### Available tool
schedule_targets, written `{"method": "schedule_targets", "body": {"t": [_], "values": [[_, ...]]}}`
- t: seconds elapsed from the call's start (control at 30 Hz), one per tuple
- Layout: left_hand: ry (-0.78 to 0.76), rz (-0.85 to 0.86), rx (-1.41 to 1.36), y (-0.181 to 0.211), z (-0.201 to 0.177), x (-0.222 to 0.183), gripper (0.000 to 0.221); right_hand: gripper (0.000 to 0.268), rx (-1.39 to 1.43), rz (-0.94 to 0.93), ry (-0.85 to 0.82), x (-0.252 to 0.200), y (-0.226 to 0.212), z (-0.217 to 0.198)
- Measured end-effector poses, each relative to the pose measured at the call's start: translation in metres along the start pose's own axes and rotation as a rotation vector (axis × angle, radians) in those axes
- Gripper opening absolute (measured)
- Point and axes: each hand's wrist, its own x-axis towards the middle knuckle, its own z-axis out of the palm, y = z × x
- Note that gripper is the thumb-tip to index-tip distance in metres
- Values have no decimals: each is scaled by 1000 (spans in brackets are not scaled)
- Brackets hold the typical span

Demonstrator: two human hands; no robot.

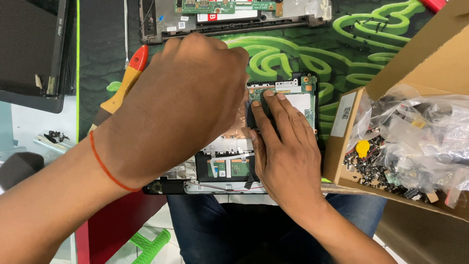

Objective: Repairing a laptop by screwing components onto the motherboard and managing internal ribbon cables.

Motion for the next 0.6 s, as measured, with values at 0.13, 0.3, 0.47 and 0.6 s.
{"method": "schedule_targets", "body": {"t": [0.13,0.3,0.47,0.6], "values": [[13,51,100,1,-7,6,13,40,-2,3,-14,0,0,0],[-164,317,-157,-1,-31,15,30,41,-8,9,-11,0,0,2],[-212,264,-84,5,-27,17,34,40,-6,-1,5,0,0,1],[-319,160,-46,9,-27,16,22,41,2,-4,8,0,-1,1]]}}
